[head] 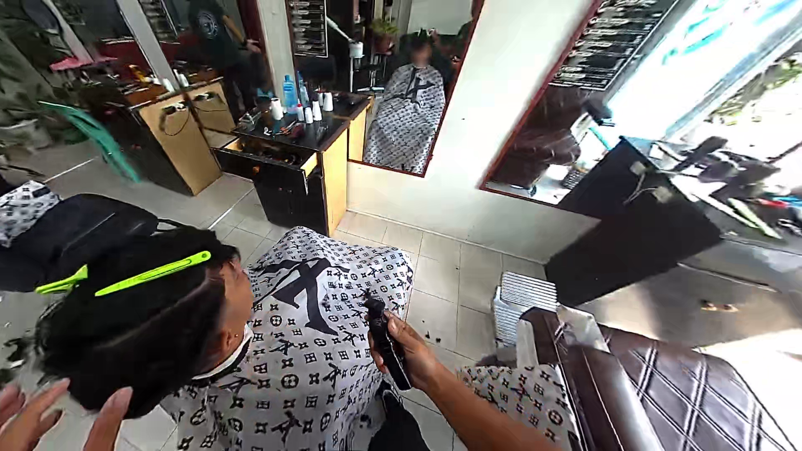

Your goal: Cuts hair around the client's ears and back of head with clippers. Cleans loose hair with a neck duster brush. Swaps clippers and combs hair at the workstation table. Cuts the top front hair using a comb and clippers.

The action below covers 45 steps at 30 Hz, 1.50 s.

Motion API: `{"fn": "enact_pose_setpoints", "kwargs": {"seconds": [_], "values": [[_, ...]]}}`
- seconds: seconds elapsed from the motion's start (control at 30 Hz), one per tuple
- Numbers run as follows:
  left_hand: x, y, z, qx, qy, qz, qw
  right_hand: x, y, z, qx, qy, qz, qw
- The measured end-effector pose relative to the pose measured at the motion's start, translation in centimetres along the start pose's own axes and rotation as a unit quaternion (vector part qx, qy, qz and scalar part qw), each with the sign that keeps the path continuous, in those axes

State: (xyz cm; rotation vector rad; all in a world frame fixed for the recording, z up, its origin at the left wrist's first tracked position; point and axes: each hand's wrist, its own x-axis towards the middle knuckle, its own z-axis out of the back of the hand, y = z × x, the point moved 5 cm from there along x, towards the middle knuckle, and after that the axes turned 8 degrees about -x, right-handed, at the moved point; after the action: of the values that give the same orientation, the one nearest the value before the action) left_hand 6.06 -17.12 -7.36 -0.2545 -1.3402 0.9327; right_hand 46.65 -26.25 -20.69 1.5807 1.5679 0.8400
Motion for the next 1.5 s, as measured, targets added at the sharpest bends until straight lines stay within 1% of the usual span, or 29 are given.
{"fn": "enact_pose_setpoints", "kwargs": {"seconds": [0.03,0.07,0.13,0.23,0.33,0.47,0.6,0.77,0.9,1.03,1.13,1.2,1.3,1.43,1.5], "values": [[0.3,1.6,0.3,-0.020,0.024,0.027,0.999,-1.0,-0.8,-0.8,-0.003,-0.010,0.003,1.000],[0.5,2.6,0.2,-0.034,0.043,0.038,0.998,-1.9,-1.4,-1.6,0.001,-0.021,0.006,1.000],[0.8,3.3,-0.5,-0.030,0.059,0.029,0.997,-3.7,-2.5,-3.2,0.019,-0.044,0.015,0.999],[0.9,2.9,-1.5,-0.011,0.051,0.010,0.999,-5.9,-3.2,-4.3,0.028,-0.063,0.017,0.997],[1.0,2.8,-2.1,-0.028,0.030,0.002,0.999,-7.0,-2.9,-4.5,0.027,-0.067,0.025,0.997],[1.0,3.0,-2.3,-0.041,0.024,-0.004,0.999,-7.6,-2.1,-4.1,0.021,-0.093,0.042,0.995],[0.8,3.3,-2.3,-0.044,0.022,-0.006,0.999,-7.7,-2.3,-4.1,0.021,-0.114,0.048,0.992],[0.6,3.3,-2.3,-0.038,0.017,-0.004,0.999,-6.9,-2.2,-4.8,0.004,-0.090,0.039,0.995],[0.2,2.9,-2.0,-0.032,0.018,0.005,0.999,-5.2,-1.2,-5.0,-0.029,-0.037,0.047,0.998],[-0.1,2.5,-1.8,-0.017,0.025,0.020,0.999,-1.4,1.4,-5.6,-0.057,0.060,0.080,0.993],[-0.8,1.8,-1.3,0.004,0.012,0.041,0.999,2.4,3.5,-6.1,-0.069,0.137,0.101,0.983],[-1.1,1.0,-0.7,0.038,-0.004,0.058,0.998,5.6,4.6,-6.6,-0.078,0.187,0.098,0.974],[-1.1,-1.0,-1.0,0.077,-0.012,0.095,0.992,10.0,6.5,-7.1,-0.116,0.245,0.079,0.959],[-0.2,-3.3,-2.0,0.131,-0.010,0.114,0.985,15.4,7.3,-8.4,-0.180,0.333,0.050,0.924],[0.0,-4.3,-3.0,0.149,-0.019,0.127,0.980,17.6,7.2,-9.3,-0.228,0.368,0.043,0.900]]}}
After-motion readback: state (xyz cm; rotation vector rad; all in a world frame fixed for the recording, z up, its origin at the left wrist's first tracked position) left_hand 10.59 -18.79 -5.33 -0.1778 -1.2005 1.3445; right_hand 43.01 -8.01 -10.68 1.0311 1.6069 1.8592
